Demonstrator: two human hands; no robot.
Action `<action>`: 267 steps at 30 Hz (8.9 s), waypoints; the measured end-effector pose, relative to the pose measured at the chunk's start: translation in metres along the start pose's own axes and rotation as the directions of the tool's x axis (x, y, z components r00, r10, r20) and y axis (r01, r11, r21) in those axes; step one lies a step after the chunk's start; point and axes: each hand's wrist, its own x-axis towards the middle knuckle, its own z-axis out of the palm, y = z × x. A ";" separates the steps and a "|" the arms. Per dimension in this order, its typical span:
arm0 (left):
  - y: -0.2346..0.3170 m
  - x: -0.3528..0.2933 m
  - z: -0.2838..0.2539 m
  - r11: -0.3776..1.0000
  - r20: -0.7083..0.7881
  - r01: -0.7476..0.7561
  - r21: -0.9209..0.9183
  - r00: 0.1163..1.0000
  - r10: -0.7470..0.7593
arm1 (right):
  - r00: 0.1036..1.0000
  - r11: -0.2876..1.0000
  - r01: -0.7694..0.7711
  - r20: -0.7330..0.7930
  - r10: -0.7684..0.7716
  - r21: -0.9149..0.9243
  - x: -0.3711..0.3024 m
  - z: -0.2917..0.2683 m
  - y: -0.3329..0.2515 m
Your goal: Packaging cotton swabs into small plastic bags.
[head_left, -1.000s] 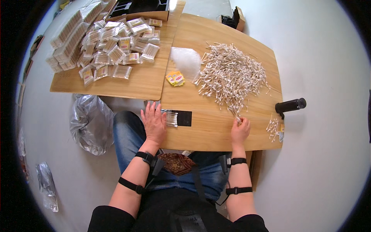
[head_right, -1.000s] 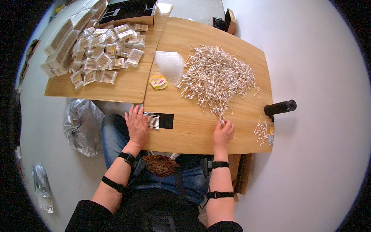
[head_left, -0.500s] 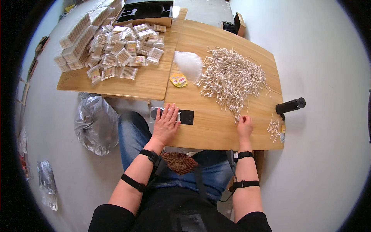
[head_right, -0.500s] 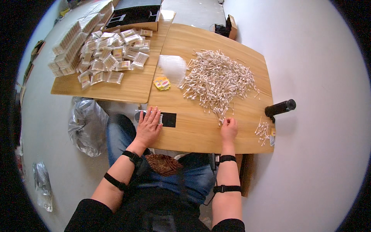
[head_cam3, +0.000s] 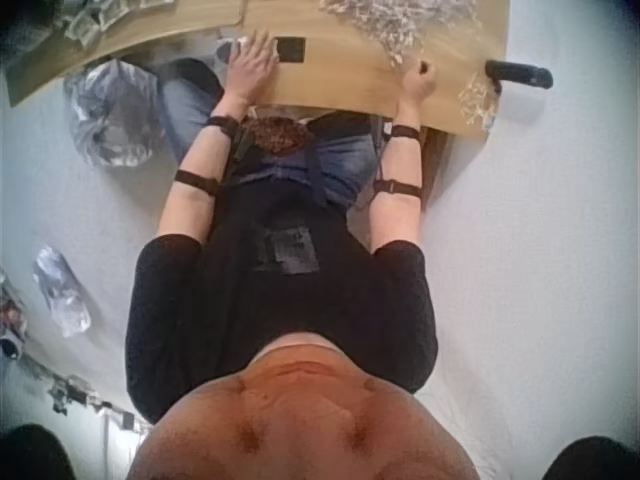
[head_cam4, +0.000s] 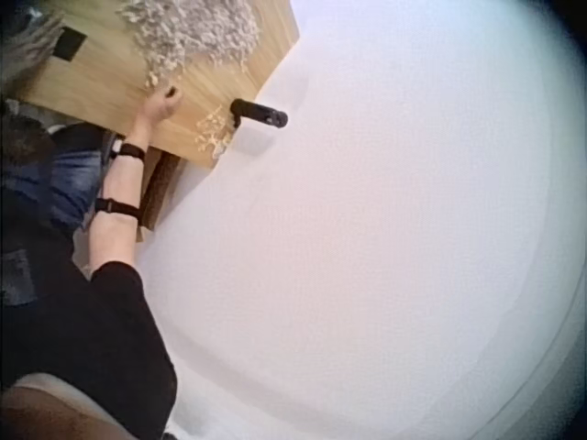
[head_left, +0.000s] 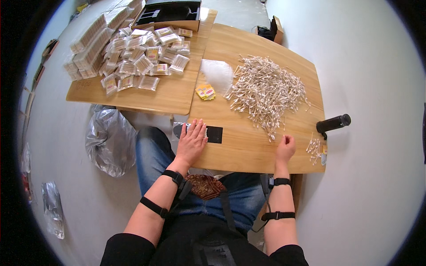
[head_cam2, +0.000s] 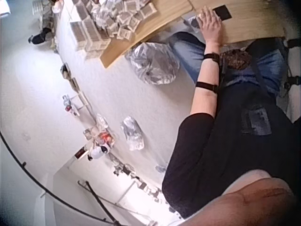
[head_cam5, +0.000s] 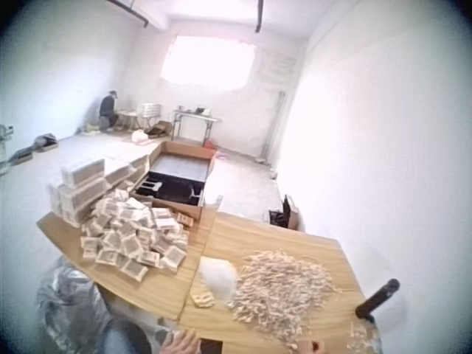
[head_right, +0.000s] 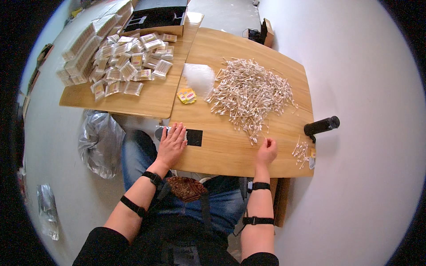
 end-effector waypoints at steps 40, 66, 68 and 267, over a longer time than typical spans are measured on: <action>-0.014 -0.006 -0.007 0.930 -0.154 0.163 -0.329 0.963 -0.223 | 0.685 0.818 0.461 0.448 -0.574 0.343 -0.114 0.088 -0.168; -0.026 -0.017 0.003 0.475 -0.020 0.476 -0.740 0.691 -0.723 | 0.486 0.689 0.725 0.693 -0.533 0.021 -0.158 0.070 -0.174; -0.030 -0.016 0.005 0.370 0.038 0.452 -0.812 0.673 -0.738 | 0.499 0.698 0.716 0.683 -0.533 0.022 -0.160 0.072 -0.174; 0.070 0.058 0.006 0.816 0.035 0.001 -0.578 0.999 0.024 | 0.824 0.876 0.455 0.298 -0.482 0.158 -0.101 0.021 -0.087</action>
